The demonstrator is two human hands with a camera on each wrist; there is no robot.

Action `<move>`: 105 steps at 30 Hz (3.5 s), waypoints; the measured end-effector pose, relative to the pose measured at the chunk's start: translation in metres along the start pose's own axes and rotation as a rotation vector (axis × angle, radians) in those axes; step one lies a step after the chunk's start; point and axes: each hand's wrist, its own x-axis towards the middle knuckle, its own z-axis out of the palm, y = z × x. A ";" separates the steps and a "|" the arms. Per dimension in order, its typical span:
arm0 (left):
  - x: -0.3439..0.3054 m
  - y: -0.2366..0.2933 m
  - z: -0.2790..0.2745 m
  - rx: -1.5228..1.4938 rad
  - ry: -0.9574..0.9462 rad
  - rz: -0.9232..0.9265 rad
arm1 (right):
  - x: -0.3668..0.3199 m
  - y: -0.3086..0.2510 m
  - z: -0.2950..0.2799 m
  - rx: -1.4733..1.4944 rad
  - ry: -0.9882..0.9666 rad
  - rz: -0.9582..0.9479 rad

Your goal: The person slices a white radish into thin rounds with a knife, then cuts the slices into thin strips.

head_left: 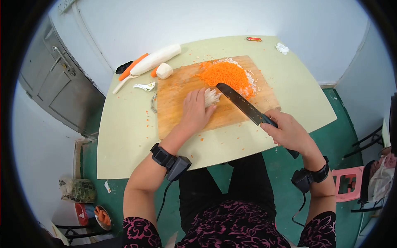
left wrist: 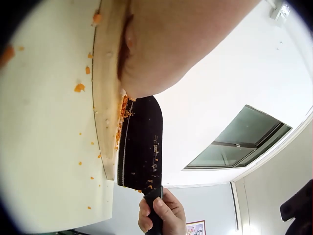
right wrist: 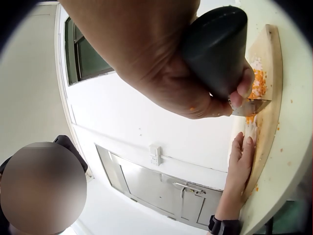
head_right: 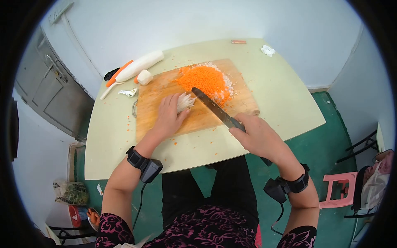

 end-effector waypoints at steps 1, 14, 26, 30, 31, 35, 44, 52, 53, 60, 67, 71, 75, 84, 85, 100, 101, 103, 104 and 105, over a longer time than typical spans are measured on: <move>0.000 0.000 0.000 -0.002 -0.001 -0.009 | 0.000 0.001 0.001 -0.019 0.009 0.001; -0.003 0.001 -0.003 0.060 -0.034 -0.090 | 0.008 -0.013 0.006 0.061 -0.064 0.114; -0.001 0.002 -0.006 -0.001 -0.043 -0.072 | 0.017 -0.011 0.009 -0.031 0.012 -0.024; 0.001 0.003 -0.007 -0.009 -0.050 -0.069 | 0.023 -0.012 0.015 -0.170 0.006 -0.065; 0.001 0.003 -0.007 -0.009 -0.044 -0.063 | 0.025 -0.012 0.014 -0.190 0.008 -0.072; 0.000 0.003 -0.008 -0.017 -0.037 -0.046 | 0.029 -0.021 0.011 -0.242 0.061 -0.098; 0.000 0.002 -0.004 -0.015 0.013 -0.018 | 0.035 -0.014 0.014 -0.308 0.069 -0.074; 0.002 0.005 -0.008 -0.045 0.032 -0.020 | 0.038 -0.008 0.016 -0.367 0.070 -0.131; 0.002 0.004 -0.008 -0.053 0.037 -0.022 | 0.037 -0.014 0.012 -0.356 0.062 -0.115; 0.004 0.005 -0.008 -0.075 0.049 -0.039 | 0.040 -0.008 0.020 -0.434 0.062 -0.137; 0.005 0.008 -0.011 -0.101 0.045 -0.041 | 0.041 -0.016 0.019 -0.355 0.107 -0.142; 0.005 0.007 -0.010 -0.096 0.048 -0.025 | 0.045 -0.015 0.019 -0.439 0.025 -0.128; 0.005 0.006 -0.009 -0.085 0.072 -0.014 | 0.044 -0.019 0.015 -0.317 0.079 -0.141; 0.005 0.010 -0.010 -0.059 0.082 0.003 | 0.040 -0.020 0.023 -0.326 0.102 -0.171; 0.005 0.010 -0.010 -0.059 0.067 0.007 | 0.040 -0.019 0.025 -0.316 0.116 -0.192; 0.007 0.009 -0.006 -0.042 0.085 0.055 | 0.069 -0.022 0.028 -0.421 -0.087 -0.194; 0.006 0.010 -0.006 -0.040 0.076 0.053 | 0.073 -0.022 0.031 -0.412 -0.089 -0.194; 0.007 0.011 -0.008 -0.027 0.066 0.061 | 0.078 -0.021 0.035 -0.401 -0.077 -0.193; 0.007 0.010 -0.008 -0.032 0.083 0.066 | 0.080 -0.021 0.038 -0.396 -0.063 -0.188; 0.006 0.009 -0.006 -0.039 0.100 0.074 | 0.080 -0.021 0.039 -0.391 -0.046 -0.181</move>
